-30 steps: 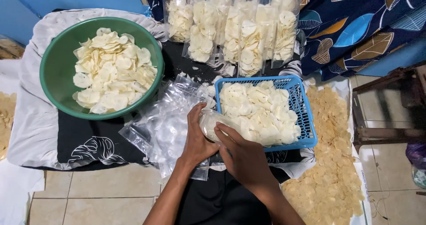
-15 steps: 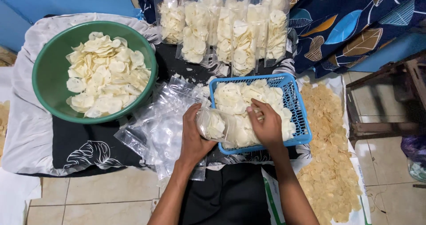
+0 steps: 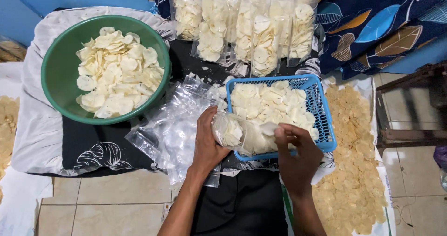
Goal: Packing chips from a basket into small plastic bags
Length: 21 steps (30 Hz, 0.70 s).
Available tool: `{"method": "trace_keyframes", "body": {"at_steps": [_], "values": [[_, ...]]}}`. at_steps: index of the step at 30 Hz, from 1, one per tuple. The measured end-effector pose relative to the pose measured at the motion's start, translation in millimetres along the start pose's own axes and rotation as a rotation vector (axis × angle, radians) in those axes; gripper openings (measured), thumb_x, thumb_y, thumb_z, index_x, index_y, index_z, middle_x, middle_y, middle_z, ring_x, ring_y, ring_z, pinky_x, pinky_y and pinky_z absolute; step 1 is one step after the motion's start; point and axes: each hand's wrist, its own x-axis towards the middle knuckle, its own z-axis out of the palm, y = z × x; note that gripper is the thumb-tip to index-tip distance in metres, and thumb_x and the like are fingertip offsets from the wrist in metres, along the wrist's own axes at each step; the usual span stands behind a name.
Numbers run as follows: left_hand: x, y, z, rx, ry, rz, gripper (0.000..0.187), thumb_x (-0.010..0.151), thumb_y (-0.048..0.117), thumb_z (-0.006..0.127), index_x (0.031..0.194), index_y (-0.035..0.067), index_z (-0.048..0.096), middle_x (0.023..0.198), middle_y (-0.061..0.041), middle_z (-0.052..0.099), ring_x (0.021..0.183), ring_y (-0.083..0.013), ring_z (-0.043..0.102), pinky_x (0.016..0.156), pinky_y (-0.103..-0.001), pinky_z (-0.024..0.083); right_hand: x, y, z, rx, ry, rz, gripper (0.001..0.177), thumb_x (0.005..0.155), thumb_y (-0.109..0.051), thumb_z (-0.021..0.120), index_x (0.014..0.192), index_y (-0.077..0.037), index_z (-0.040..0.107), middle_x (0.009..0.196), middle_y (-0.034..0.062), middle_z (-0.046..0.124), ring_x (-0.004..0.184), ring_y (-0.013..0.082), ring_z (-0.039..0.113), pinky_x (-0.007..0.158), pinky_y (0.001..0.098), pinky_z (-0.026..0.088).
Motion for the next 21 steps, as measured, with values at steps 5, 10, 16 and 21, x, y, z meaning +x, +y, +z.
{"method": "trace_keyframes", "body": {"at_steps": [5,10,16,21], "values": [[1,6,1,0.017,0.008,0.007,0.084,0.068,0.017,0.093,0.135,-0.003,0.046,0.136,-0.02,0.054,0.132,-0.0463,0.05,0.113,-0.058,0.042,16,-51,2,-0.253,-0.133,-0.332,0.007,0.096,-0.018,0.076,0.104,-0.017,0.076,0.095,-0.0007,0.066,0.082,0.0222,0.067,0.07,0.0348,0.057],[3,19,-8,0.064,-0.07,-0.062,0.083,0.066,0.013,0.084,0.138,0.001,0.043,0.142,-0.018,0.05,0.136,-0.0384,0.049,0.116,-0.047,0.042,18,-66,30,-0.485,-0.173,-0.311,0.01,0.077,-0.006,0.079,0.087,-0.007,0.077,0.113,0.0061,0.067,0.093,0.0228,0.059,0.076,0.0333,0.05],[-3,11,-1,0.002,-0.025,0.009,0.085,0.069,0.015,0.091,0.138,-0.003,0.045,0.138,-0.022,0.052,0.134,-0.0491,0.047,0.114,-0.061,0.039,25,-61,32,-0.546,-0.307,-0.347,0.007,0.077,-0.002,0.084,0.082,-0.005,0.079,0.11,0.0127,0.067,0.097,0.0302,0.067,0.076,0.0417,0.057],[-5,8,1,0.005,-0.031,0.02,0.091,0.068,0.017,0.091,0.141,-0.003,0.04,0.142,-0.024,0.048,0.136,-0.0504,0.044,0.115,-0.061,0.037,24,-48,27,-0.529,-0.499,-0.237,0.009,0.086,-0.018,0.08,0.092,-0.012,0.083,0.108,0.0048,0.072,0.091,0.0243,0.071,0.069,0.0383,0.061]]}}
